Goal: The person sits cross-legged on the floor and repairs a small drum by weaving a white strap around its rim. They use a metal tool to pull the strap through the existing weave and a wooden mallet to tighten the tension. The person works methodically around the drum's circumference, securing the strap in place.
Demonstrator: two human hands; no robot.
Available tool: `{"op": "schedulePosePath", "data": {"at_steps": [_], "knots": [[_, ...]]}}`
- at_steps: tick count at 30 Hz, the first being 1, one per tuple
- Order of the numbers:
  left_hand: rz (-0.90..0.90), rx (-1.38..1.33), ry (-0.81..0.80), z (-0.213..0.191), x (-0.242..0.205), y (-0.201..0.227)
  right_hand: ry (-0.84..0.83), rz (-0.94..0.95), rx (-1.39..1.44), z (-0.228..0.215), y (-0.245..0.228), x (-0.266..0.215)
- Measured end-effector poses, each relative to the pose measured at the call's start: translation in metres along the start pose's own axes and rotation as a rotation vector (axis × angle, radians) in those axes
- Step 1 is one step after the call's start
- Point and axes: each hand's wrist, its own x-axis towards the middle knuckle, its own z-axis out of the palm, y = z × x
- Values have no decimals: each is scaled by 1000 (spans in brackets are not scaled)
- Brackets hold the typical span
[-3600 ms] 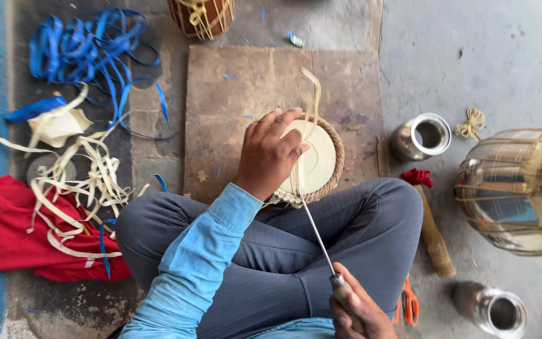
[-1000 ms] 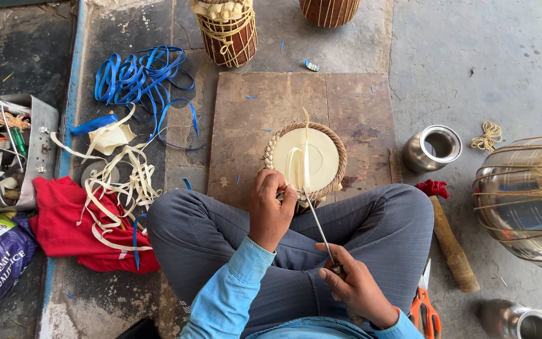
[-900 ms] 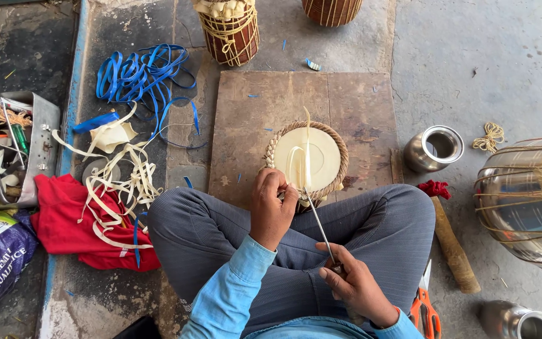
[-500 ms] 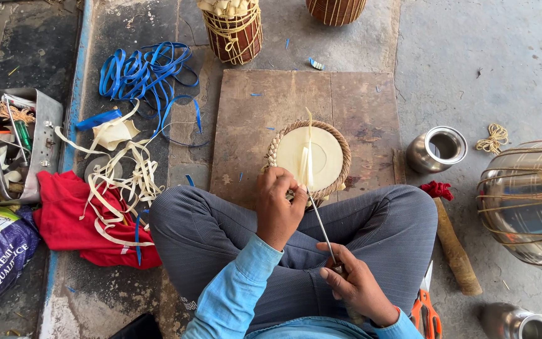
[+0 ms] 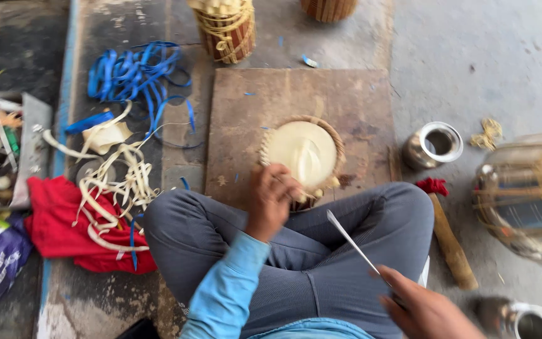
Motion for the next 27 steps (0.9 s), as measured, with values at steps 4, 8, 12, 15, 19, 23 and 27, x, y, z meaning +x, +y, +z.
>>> {"op": "schedulePosePath", "data": {"at_steps": [4,8,12,15,19,23,27], "knots": [[48,-85,-98,-15,16,-13,-204,29,-95,-29,-3,-4],[59,-119,-151,-18,15,-5,-100,-278,-106,24,-45,74],[49,-151,-232,-33,15,-9,-101,-392,143,54,-78,126],[54,-155,-256,-34,18,-14,118,-262,268,41,-81,136],[26,-153,-272,-31,18,-18,389,-70,199,10,-72,154],[28,-155,-261,-31,18,-18,355,-250,-16,6,-73,183],[27,-160,-251,-28,16,-21,284,-240,51,5,-61,183]]}}
